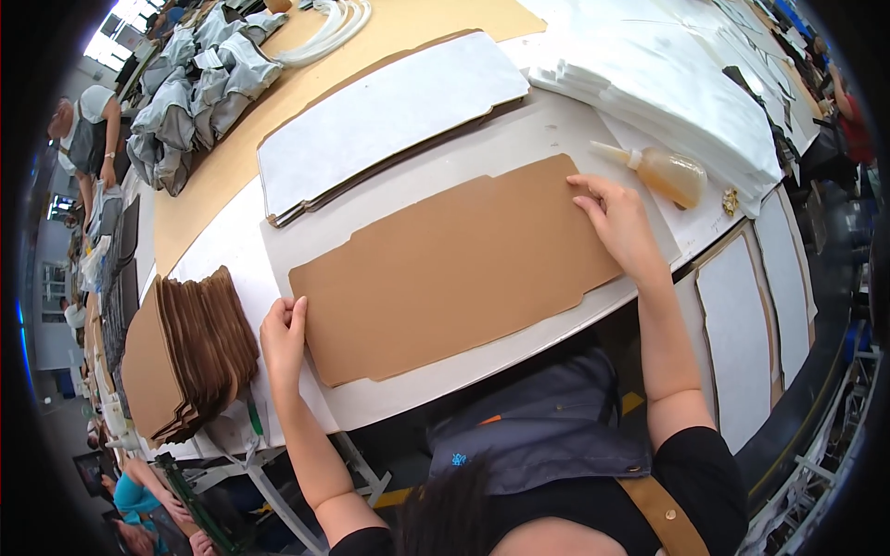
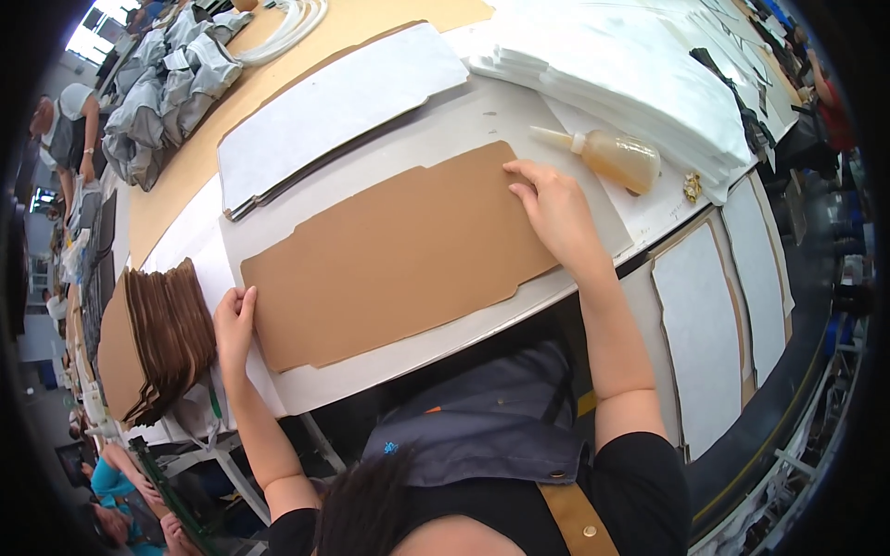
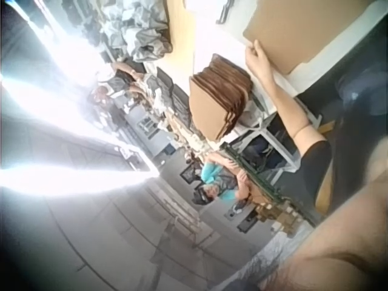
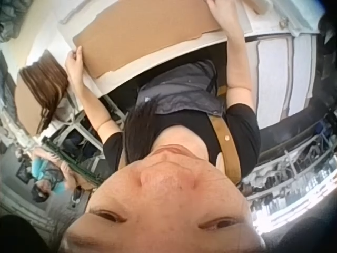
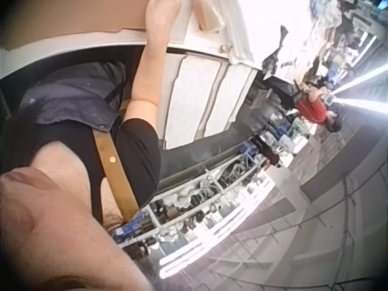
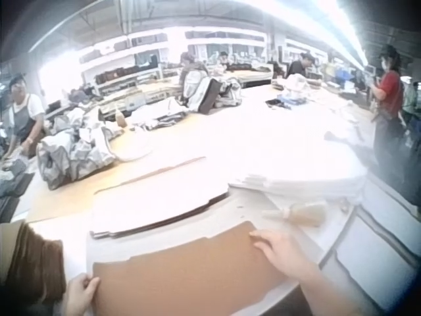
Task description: Applying glue to leather pieces and attaching a lining fabric.
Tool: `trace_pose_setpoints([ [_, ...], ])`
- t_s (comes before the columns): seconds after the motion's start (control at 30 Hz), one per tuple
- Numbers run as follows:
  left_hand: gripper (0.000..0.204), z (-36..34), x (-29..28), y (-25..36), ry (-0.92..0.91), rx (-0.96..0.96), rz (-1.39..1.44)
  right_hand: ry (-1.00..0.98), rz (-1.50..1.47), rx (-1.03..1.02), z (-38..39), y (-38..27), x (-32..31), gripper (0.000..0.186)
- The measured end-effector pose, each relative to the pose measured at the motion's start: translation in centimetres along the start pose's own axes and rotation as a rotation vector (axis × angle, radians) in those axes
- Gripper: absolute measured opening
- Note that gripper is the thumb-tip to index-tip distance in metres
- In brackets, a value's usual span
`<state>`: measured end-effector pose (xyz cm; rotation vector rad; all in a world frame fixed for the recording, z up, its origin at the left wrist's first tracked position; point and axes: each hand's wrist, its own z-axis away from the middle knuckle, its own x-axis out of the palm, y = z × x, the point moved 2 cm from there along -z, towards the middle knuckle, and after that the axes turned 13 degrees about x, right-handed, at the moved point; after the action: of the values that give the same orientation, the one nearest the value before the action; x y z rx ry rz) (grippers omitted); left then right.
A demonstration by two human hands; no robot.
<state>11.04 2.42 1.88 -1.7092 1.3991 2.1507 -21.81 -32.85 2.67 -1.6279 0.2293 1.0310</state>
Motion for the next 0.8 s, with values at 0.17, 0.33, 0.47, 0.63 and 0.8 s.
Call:
trace_pose_setpoints([
  [0.17, 0.031, -0.1, 0.2, 0.9, 0.006, 0.010, -0.113, -0.024, 0.099, -0.055, -0.3, 0.6, -1.2, 0.032],
  [0.33, 0.034, -0.1, 0.1, 0.5, 0.000, 0.001, -0.128, -0.166, -0.010, 0.043, 0.2, 1.1, -1.8, 0.032],
  [0.47, 0.034, 0.0, 0.4, -0.4, 0.022, 0.024, -0.131, -0.079, -0.002, -0.001, 1.0, 1.5, -1.3, 0.028],
  [0.63, 0.034, 0.2, 0.7, -1.0, 0.060, 0.098, -0.084, 0.005, -0.065, -0.103, 1.1, 2.1, -0.3, 0.028],
  [0.8, 0.033, 0.5, 0.8, 0.4, 0.070, 0.096, -0.254, 0.029, -0.059, -0.122, 1.3, 1.9, -0.5, 0.024],
])
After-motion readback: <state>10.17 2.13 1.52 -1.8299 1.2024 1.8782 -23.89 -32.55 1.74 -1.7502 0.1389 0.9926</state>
